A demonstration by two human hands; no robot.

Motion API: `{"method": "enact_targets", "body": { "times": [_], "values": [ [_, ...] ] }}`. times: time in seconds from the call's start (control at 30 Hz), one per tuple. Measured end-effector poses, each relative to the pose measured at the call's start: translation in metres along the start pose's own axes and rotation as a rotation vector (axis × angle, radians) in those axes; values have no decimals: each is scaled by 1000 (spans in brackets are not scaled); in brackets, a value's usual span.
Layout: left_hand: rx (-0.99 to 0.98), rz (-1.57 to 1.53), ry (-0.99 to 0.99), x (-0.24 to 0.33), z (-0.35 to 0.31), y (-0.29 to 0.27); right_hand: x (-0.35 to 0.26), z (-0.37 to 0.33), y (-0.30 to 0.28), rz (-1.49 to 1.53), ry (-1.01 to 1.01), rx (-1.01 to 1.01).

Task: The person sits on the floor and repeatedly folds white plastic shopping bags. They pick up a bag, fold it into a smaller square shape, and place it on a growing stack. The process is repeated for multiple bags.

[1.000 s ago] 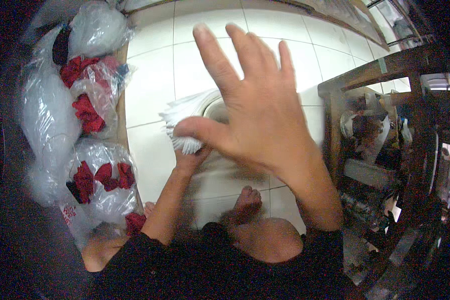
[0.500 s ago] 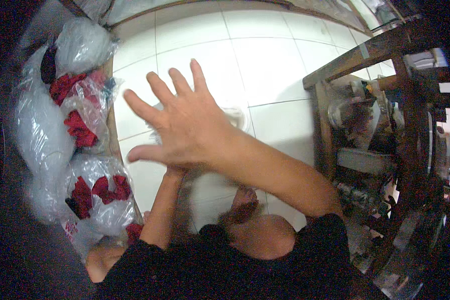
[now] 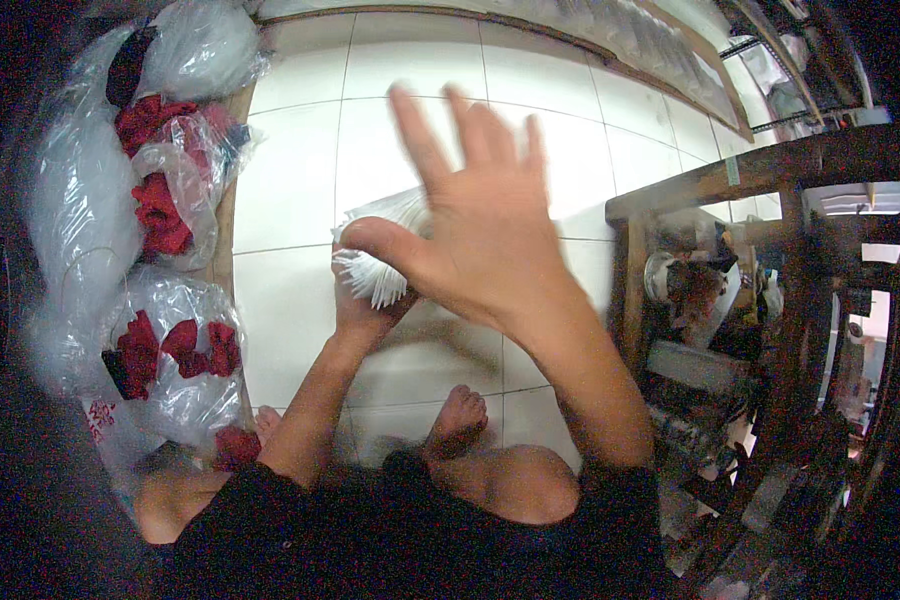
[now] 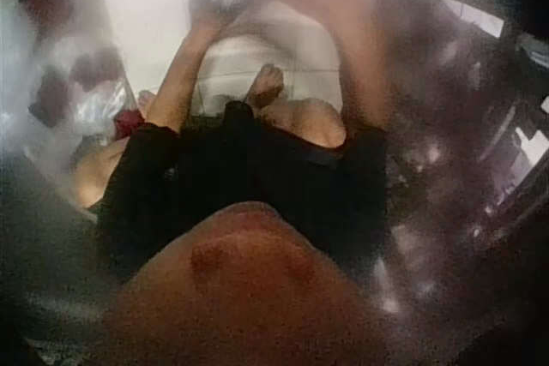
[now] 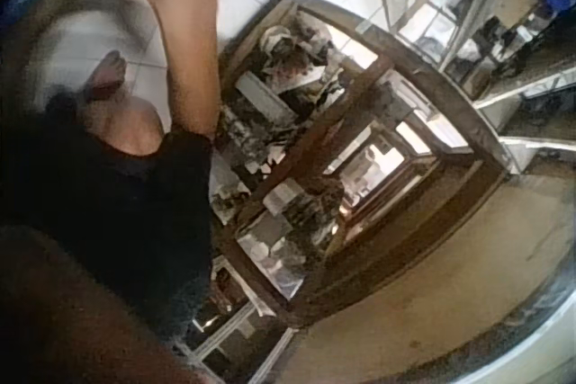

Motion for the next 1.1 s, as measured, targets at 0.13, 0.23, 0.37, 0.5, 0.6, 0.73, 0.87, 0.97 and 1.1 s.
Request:
{"method": "enact_targets", "body": {
  "times": [0.13,0.23,0.37,0.5,0.6,0.73,0.87,0.97,1.1],
  "values": [
    [25,-25,40,7,5,-3,-6,4,25,-62,-65,-37],
    [-20,135,49,13,-8,3,-7,-6,51,-118,-78,-82],
    [-70,305,62,14,4,6,-35,12,22,-35,-108,-64],
    [-268,140,-68,36,16,8,-32,9,57,-57,-132,-124],
    [-322,251,-162,34,13,1,-48,18,26,4,-126,15],
    [-365,222,-237,40,25,-1,-41,16,46,-54,-119,-110],
    [-216,137,-111,23,18,4,-46,20,37,-52,-135,-50],
    [-237,128,-151,24,7,3,-56,17,40,-20,-158,-86],
    [-213,108,-153,24,16,6,-63,25,60,-4,-185,-140]
  ]
}}
Point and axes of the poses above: each hand's wrist, its own z-axis towards the middle knuckle, its own y-axis out of the palm, x = y × z, the point moved 4 cm from there along z, towards the middle knuckle, and after that the axes turned 5 degrees about -y, right-handed, at the moved point
